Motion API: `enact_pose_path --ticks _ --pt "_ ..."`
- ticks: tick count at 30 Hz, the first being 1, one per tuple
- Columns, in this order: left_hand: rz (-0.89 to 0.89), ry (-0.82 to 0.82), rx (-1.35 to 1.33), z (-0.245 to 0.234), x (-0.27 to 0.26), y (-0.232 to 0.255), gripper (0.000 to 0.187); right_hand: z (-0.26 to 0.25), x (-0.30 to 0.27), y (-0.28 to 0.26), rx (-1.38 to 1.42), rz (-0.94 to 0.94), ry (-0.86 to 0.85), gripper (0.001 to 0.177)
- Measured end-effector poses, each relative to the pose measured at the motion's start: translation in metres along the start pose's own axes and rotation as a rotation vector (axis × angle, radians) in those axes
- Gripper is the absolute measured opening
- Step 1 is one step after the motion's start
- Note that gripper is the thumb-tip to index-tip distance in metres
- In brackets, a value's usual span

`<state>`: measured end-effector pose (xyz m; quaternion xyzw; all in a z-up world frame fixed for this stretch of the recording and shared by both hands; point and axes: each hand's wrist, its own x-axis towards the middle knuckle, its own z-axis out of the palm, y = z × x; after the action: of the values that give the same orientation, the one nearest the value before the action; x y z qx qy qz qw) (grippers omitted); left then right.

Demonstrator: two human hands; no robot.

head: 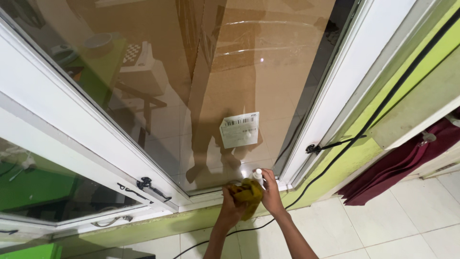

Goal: The person cleans a glass window by spraying liquid from a spray bottle and wiping down the pane with a cloth.

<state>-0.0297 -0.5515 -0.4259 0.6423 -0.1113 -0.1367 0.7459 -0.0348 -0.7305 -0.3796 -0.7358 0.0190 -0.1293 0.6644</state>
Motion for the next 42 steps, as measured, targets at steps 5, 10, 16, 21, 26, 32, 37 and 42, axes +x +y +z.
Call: enact_pose_path --ticks 5,10,16,21,26,32,37,42 --pt "-0.109 -0.023 0.151 -0.004 0.002 0.019 0.061 0.001 0.012 -0.017 0.057 -0.021 -0.040 0.038" --pt "0.068 -0.122 0.853 0.003 0.000 0.074 0.050 -0.002 0.021 -0.018 -0.073 0.042 -0.088 0.037" --pt "-0.050 -0.230 0.440 0.009 0.014 0.077 0.054 0.002 0.025 -0.018 -0.001 0.062 -0.119 0.046" --pt "0.036 -0.117 0.260 0.015 0.010 0.053 0.083 -0.008 0.030 -0.014 0.105 0.198 -0.093 0.043" --pt "0.120 0.039 0.233 0.019 0.010 0.065 0.097 -0.030 -0.007 -0.003 -0.011 -0.241 0.131 0.037" --pt "0.042 0.126 0.181 0.028 0.005 0.076 0.083 -0.015 -0.061 -0.031 -0.499 -0.427 -0.321 0.113" --pt "0.027 0.063 0.230 0.038 -0.005 0.077 0.091 -0.001 -0.050 -0.013 -0.425 -0.249 -0.275 0.121" --pt "0.342 0.014 0.402 0.026 0.000 0.067 0.052 0.005 -0.047 -0.001 -0.343 -0.134 -0.137 0.112"
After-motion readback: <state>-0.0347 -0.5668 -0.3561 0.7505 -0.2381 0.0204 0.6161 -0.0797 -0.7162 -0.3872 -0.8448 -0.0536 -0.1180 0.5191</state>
